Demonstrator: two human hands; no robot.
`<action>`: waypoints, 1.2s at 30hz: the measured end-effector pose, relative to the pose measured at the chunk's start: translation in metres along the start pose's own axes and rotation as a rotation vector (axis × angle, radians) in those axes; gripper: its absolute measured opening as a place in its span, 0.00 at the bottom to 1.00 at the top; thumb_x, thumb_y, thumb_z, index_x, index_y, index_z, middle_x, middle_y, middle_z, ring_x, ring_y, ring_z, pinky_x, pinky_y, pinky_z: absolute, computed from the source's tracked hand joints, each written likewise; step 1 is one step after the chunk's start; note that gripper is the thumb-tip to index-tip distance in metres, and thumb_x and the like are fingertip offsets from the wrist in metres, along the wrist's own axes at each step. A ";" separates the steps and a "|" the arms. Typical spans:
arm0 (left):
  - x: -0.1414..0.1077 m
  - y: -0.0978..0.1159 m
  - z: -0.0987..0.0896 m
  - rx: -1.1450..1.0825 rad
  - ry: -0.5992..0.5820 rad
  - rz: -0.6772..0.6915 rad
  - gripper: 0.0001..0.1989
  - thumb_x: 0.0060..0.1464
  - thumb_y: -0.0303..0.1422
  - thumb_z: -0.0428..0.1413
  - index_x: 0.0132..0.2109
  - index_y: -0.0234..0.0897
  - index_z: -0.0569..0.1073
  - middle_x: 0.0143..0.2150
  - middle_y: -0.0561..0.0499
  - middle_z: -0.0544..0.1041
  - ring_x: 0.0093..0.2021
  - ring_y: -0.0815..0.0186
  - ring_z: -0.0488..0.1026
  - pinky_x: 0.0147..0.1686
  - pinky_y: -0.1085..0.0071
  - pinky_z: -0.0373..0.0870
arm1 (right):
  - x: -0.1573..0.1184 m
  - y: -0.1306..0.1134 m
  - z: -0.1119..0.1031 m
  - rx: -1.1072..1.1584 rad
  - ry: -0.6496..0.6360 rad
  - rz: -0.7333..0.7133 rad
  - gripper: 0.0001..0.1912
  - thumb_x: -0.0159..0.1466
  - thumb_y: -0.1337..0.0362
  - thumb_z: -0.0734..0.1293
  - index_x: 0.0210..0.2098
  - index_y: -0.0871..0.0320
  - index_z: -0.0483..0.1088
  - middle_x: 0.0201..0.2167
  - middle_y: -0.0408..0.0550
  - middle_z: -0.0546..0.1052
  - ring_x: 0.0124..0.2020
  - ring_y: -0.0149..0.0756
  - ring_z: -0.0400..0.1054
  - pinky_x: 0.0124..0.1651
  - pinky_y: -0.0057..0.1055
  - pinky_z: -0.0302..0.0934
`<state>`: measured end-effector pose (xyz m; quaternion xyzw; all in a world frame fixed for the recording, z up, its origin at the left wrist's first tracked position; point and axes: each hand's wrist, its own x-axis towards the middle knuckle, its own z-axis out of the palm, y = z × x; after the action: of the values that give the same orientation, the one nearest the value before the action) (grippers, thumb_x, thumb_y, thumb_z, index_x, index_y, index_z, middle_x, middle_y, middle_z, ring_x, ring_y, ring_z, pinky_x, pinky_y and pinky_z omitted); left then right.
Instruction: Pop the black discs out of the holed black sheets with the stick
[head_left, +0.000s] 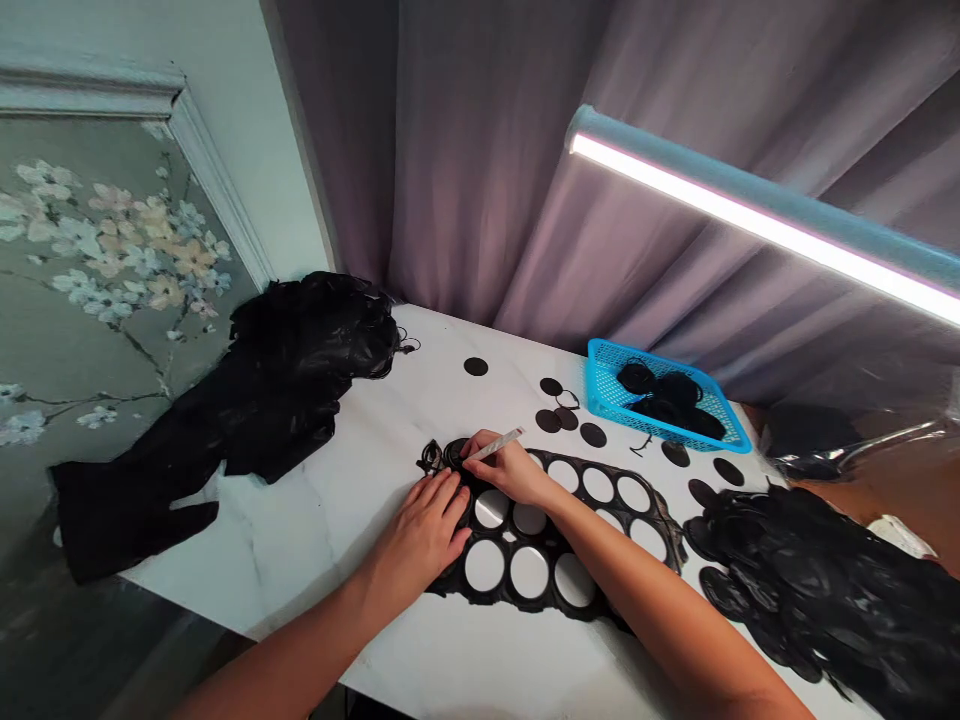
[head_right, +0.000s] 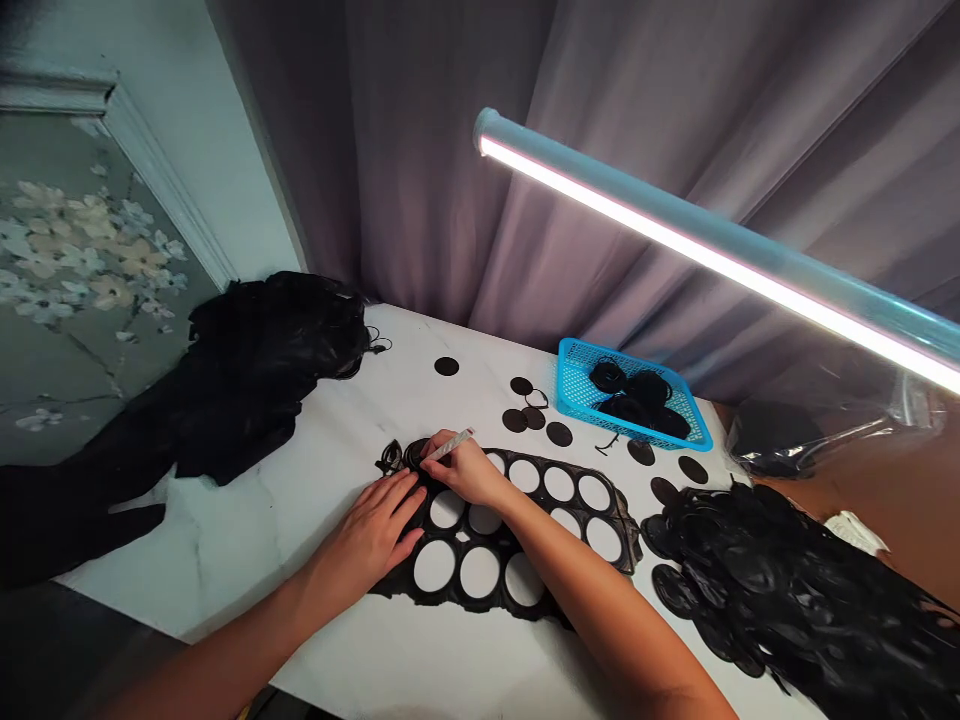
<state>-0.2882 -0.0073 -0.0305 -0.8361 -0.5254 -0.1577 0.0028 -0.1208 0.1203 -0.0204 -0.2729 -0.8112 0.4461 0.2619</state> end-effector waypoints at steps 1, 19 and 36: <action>0.000 0.000 0.000 0.000 0.000 -0.004 0.18 0.61 0.32 0.53 0.56 0.31 0.69 0.59 0.35 0.70 0.61 0.48 0.66 0.57 0.53 0.65 | 0.000 0.000 0.000 0.003 0.000 0.002 0.05 0.63 0.66 0.65 0.30 0.58 0.68 0.36 0.47 0.75 0.37 0.34 0.68 0.41 0.32 0.62; 0.007 0.002 -0.011 -0.106 0.036 -0.048 0.11 0.57 0.29 0.54 0.48 0.36 0.71 0.53 0.39 0.72 0.53 0.51 0.70 0.52 0.53 0.69 | -0.010 -0.015 0.011 -0.591 -0.108 -0.192 0.06 0.67 0.71 0.60 0.35 0.59 0.67 0.37 0.53 0.73 0.40 0.42 0.64 0.46 0.38 0.60; 0.009 -0.008 -0.015 -0.175 0.078 -0.036 0.11 0.60 0.28 0.50 0.48 0.38 0.71 0.52 0.45 0.73 0.54 0.55 0.70 0.51 0.56 0.69 | -0.010 0.001 -0.065 0.169 0.915 0.208 0.17 0.61 0.49 0.65 0.27 0.56 0.65 0.30 0.47 0.74 0.35 0.38 0.69 0.41 0.34 0.63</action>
<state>-0.2956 0.0017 -0.0148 -0.8169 -0.5240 -0.2354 -0.0527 -0.0700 0.1518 0.0072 -0.4986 -0.5419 0.3683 0.5675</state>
